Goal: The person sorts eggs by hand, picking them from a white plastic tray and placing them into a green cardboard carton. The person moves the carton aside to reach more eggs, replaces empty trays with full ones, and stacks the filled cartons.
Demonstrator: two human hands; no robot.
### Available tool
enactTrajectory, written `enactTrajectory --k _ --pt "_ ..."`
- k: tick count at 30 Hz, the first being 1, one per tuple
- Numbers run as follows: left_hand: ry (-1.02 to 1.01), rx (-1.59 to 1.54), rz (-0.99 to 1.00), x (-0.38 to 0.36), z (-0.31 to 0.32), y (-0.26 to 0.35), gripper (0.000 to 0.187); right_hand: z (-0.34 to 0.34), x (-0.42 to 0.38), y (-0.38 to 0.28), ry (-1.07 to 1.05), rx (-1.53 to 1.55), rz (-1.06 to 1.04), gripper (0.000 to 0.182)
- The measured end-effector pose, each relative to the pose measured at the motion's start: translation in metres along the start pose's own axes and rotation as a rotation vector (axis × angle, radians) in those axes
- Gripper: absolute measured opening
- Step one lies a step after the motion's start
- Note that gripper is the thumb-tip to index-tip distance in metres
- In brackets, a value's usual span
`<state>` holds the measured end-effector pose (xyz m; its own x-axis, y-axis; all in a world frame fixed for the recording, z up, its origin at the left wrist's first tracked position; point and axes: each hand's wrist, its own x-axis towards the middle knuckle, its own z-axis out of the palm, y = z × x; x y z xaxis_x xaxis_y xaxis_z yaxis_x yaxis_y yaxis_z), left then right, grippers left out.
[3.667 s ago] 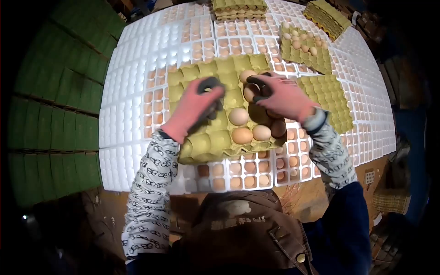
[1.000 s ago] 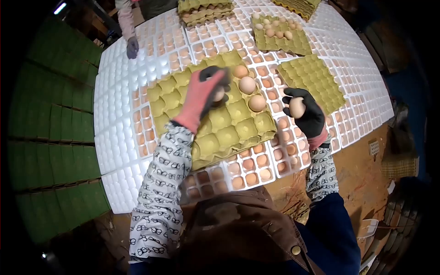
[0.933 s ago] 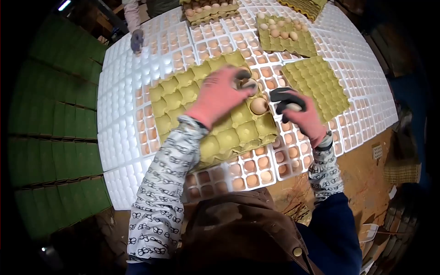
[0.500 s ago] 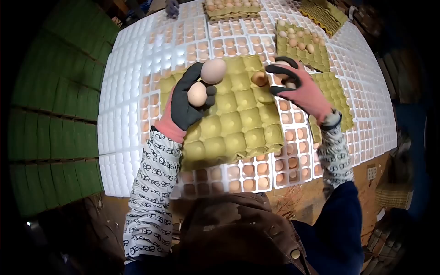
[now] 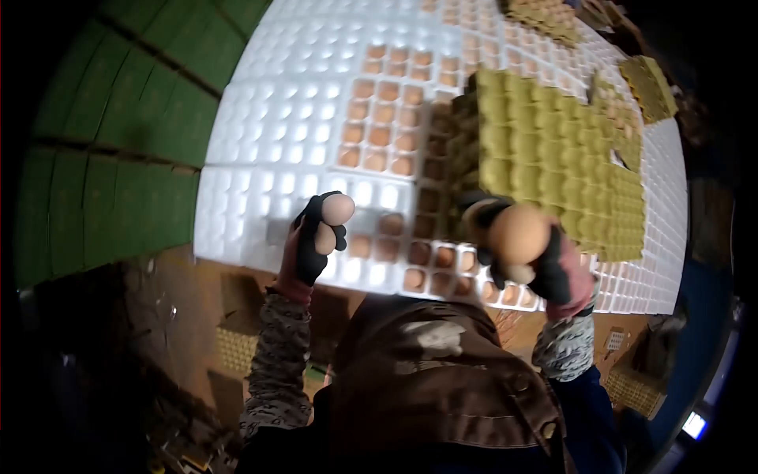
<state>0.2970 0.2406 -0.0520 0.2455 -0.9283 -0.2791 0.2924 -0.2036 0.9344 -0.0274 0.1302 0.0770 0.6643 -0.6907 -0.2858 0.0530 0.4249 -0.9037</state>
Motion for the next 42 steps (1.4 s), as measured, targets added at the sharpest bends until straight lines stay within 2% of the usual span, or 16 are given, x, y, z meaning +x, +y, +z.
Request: enactTrajectory --k 2,4,6,9,13,17,22,24,27,28,30,32,33,36,39,42 --pt "0.225 -0.014 -0.113 -0.009 -0.037 -0.015 0.036 0.044 0.034 0.052 -0.223 0.472 0.095 0.057" --pt "0.301 0.108 -0.06 0.001 -0.059 -0.043 0.027 0.066 0.08 0.1 0.022 -0.023 0.251 0.06" --pt "0.259 0.204 -0.025 0.016 -0.056 -0.044 0.036 0.073 0.122 0.158 0.349 -0.947 -0.15 0.059" --pt "0.098 0.975 0.161 0.041 -0.049 -0.054 0.047 0.08 0.162 0.166 0.287 -1.555 0.089 0.061" --pt "0.104 0.971 0.219 0.055 -0.026 -0.035 0.041 0.068 0.155 0.174 0.296 -1.507 0.26 0.061" --pt "0.047 0.836 0.497 0.093 -0.031 -0.071 0.03 0.051 0.152 0.177 0.587 -0.174 0.155 0.035" --pt "0.238 0.589 0.451 0.08 -0.033 -0.053 0.028 0.089 0.142 0.207 0.182 -1.267 -0.452 0.045" --pt "0.243 0.464 0.419 0.076 -0.025 -0.041 0.03 0.081 0.135 0.237 0.089 -1.433 -0.419 0.052" --pt "0.137 0.463 0.379 0.06 0.001 -0.01 0.034 0.081 0.067 0.097 0.159 -1.189 -0.551 0.052" --pt "0.054 0.519 0.4 0.052 0.019 0.006 0.039 0.045 0.038 0.07 0.379 -1.397 -0.729 0.051" --pt "-0.022 0.536 0.486 0.047 0.057 -0.001 0.044 -0.033 -0.003 0.032 0.974 -0.901 -0.359 0.045" --pt "-0.281 0.364 0.249 0.046 0.105 0.016 0.062 -0.113 -0.027 -0.038 1.356 -1.513 -0.323 0.041" --pt "-0.305 0.353 0.204 0.044 0.13 0.02 0.064 -0.173 -0.042 -0.022 1.365 -1.521 0.074 0.047" --pt "-0.258 0.302 0.143 0.035 0.196 0.048 0.063 -0.22 -0.066 -0.026 0.818 -0.851 0.154 0.045" --pt "-0.656 0.068 0.381 0.056 0.231 0.088 0.051 -0.224 -0.113 -0.024 1.175 -0.469 -0.156 0.049" --pt "-0.528 0.09 0.306 0.086 0.268 0.1 0.046 -0.285 -0.175 -0.007 1.394 -0.34 -0.405 0.038"
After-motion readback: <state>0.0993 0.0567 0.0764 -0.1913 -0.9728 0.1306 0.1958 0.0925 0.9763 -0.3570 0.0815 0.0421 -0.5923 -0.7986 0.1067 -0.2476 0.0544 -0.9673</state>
